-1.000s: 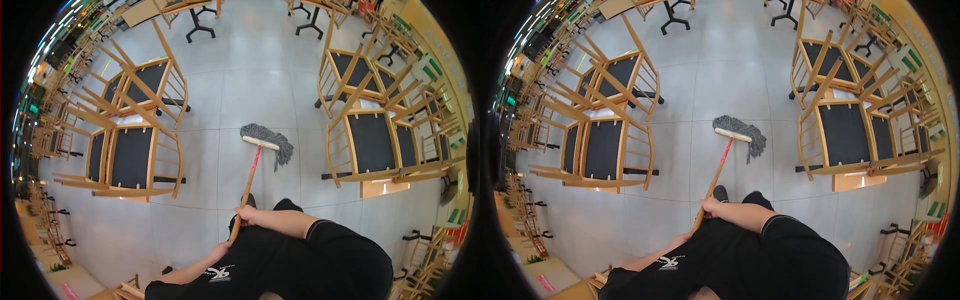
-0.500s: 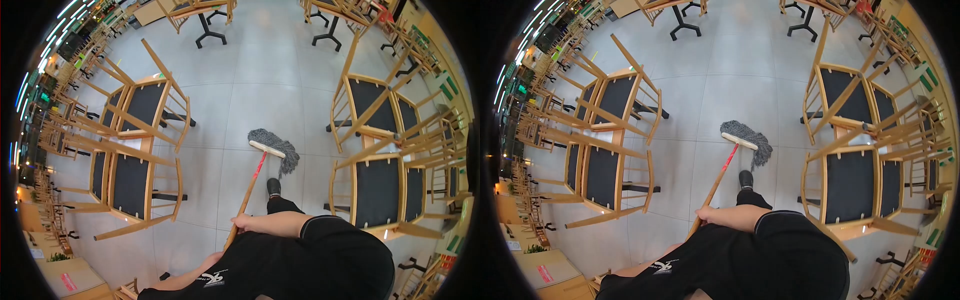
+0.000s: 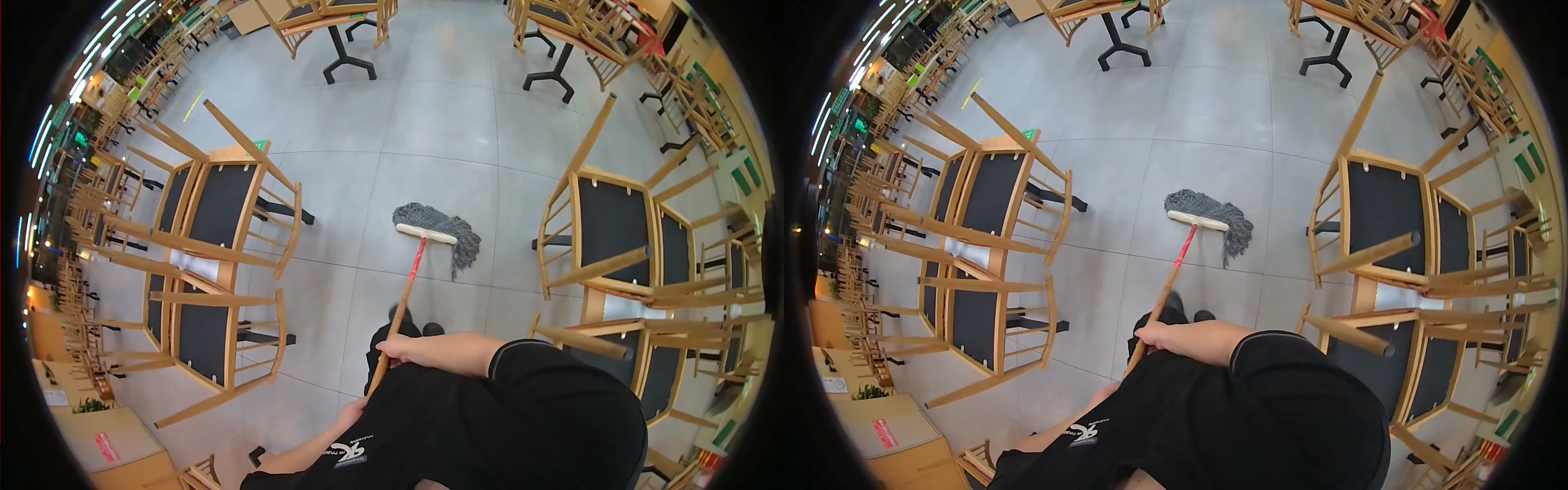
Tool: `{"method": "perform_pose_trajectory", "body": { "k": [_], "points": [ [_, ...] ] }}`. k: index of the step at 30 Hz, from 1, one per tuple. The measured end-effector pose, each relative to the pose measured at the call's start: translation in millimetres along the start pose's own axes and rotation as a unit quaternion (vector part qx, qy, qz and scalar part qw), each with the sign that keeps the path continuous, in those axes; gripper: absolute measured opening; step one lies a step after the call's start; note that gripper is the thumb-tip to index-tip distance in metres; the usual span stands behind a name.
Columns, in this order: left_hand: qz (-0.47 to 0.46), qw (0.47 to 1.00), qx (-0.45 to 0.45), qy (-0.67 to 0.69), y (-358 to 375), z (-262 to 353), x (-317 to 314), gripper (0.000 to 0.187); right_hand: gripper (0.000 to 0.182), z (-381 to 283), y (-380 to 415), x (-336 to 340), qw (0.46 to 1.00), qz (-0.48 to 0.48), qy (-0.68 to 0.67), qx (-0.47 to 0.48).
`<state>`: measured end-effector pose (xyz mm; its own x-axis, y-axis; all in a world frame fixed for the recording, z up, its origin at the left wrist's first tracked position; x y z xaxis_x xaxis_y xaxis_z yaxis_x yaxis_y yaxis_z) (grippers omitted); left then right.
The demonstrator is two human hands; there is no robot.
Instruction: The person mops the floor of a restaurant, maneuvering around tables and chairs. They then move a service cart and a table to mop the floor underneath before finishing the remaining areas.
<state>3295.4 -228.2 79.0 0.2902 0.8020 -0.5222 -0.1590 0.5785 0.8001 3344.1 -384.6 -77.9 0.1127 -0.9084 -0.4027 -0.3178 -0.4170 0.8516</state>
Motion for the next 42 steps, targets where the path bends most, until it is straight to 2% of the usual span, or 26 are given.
{"method": "perform_pose_trajectory", "body": {
  "k": [2, 3, 4, 6, 10, 12, 15, 16, 18, 19, 21, 23, 25, 27, 28, 29, 30, 31, 32, 33, 34, 36, 40, 42],
  "points": [
    [-0.012, 1.0, 0.008, 0.014, -12.4, 15.0, -0.9, 0.026, 0.027, -12.1, -3.8, 14.3, 1.0, -0.002, -0.018, -0.008],
    [-0.073, 0.985, 0.016, 0.154, -24.6, 16.4, 8.7, 0.026, 0.027, -21.2, -5.1, 23.6, 1.0, -0.006, -0.022, -0.013],
    [-0.073, 0.985, 0.014, 0.154, -29.7, 31.5, 0.8, 0.026, 0.027, -35.9, -5.1, 32.5, 0.999, -0.009, -0.028, -0.013],
    [-0.012, 1.0, 0.013, -0.025, -43.0, 68.4, -18.1, 0.025, 0.027, -59.2, -11.2, 56.8, 1.0, -0.004, 0.01, -0.023],
    [0.016, 0.992, 0.02, -0.121, -94.9, 137.6, -27.3, 0.025, 0.024, -117.8, -20.2, 116.9, 0.999, -0.009, -0.024, -0.033],
    [-0.048, 0.996, 0.033, -0.065, -137.4, 165.3, -17.5, 0.025, 0.026, -151.1, -28.1, 153.7, 0.997, -0.015, -0.061, -0.037],
    [-0.041, 0.996, 0.045, -0.064, -212.5, 207.0, -4.8, 0.022, 0.026, -210.1, -20.7, 210.3, 0.998, -0.002, -0.057, -0.003],
    [-0.042, 0.996, 0.052, -0.06, -218.7, 231.7, -21.1, 0.022, 0.026, -225.8, -16.4, 223.4, 0.998, -0.002, -0.061, -0.009],
    [-0.065, 0.989, 0.104, 0.078, -227.3, 301.6, -68.3, 0.019, 0.024, -269.6, -3.4, 252.8, 0.988, -0.004, -0.152, 0.04],
    [-0.068, 0.989, 0.108, 0.07, -230.5, 332.7, -86.1, 0.019, 0.023, -294.2, 13.4, 263.4, 0.987, -0.003, -0.157, 0.044],
    [-0.045, 0.986, 0.156, -0.029, -236.6, 378.9, -112.9, 0.017, 0.024, -320.2, 16.2, 291.3, 0.975, -0.024, -0.217, 0.038],
    [-0.034, 0.983, 0.172, -0.059, -251.7, 402.3, -122.4, 0.019, 0.025, -333.2, 18.6, 309.0, 0.959, -0.047, -0.279, 0.033],
    [-0.026, 0.979, 0.18, -0.09, -270.8, 418.1, -123.0, 0.021, 0.026, -337.1, 18.0, 316.6, 0.915, -0.098, -0.386, 0.059],
    [-0.038, 0.922, 0.175, -0.344, -290.5, 427.6, -110.0, 0.025, 0.029, -358.5, 41.4, 318.3, 0.89, -0.138, -0.433, 0.025],
    [-0.035, 0.921, 0.175, -0.346, -292.5, 441.0, -117.0, 0.025, 0.029, -371.5, 54.1, 320.3, 0.886, -0.156, -0.437, 0.005],
    [-0.059, 0.878, 0.134, -0.455, -292.9, 453.1, -126.1, 0.024, 0.029, -382.3, 48.6, 328.2, 0.886, -0.159, -0.436, 0.004],
    [-0.082, 0.824, 0.092, -0.554, -294.7, 462.0, -138.7, 0.024, 0.024, -392.7, 39.9, 335.7, 0.88, -0.103, -0.463, -0.007],
    [-0.076, 0.828, 0.093, -0.548, -299.5, 469.0, -153.6, 0.024, 0.02, -400.8, 38.1, 341.7, 0.873, -0.047, -0.485, -0.021],
    [-0.051, 0.934, 0.115, -0.333, -304.4, 475.8, -170.3, 0.022, 0.02, -406.2, 39.7, 347.6, 0.876, -0.05, -0.48, -0.029],
    [-0.026, 0.987, 0.123, -0.101, -311.6, 482.0, -185.9, 0.021, 0.019, -415.1, 43.0, 359.4, 0.89, -0.008, -0.455, -0.02],
    [-0.021, 0.988, 0.114, -0.097, -320.5, 488.9, -195.7, 0.021, 0.018, -425.6, 48.3, 372.4, 0.903, 0.033, -0.429, -0.007],
    [-0.025, 0.986, 0.144, 0.082, -340.6, 504.1, -206.3, 0.019, 0.017, -444.8, 59.8, 394.0, 0.921, 0.047, -0.388, -0.002],
    [-0.003, 0.986, 0.126, 0.105, -374.5, 524.6, -223.8, 0.021, 0.021, -468.0, 55.4, 434.7, 0.951, 0.059, -0.303, -0.004],
    [-0.054, 0.977, 0.11, 0.175, -382.8, 534.4, -247.3, 0.024, 0.021, -471.5, 47.0, 457.3, 0.953, 0.032, -0.301, -0.022]
  ]
}}
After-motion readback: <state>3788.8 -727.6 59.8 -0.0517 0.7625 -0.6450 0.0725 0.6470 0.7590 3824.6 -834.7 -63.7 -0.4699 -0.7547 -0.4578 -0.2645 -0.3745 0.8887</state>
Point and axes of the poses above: each hand's wrist, its own y-axis away from the middle knuckle, its own x-axis out of the back of the hand, z = x × y, the point moved 1 cm from there along -y, towards the middle knuckle, and after that the axes turned 15 degrees about -z, right-handed, at the moved point
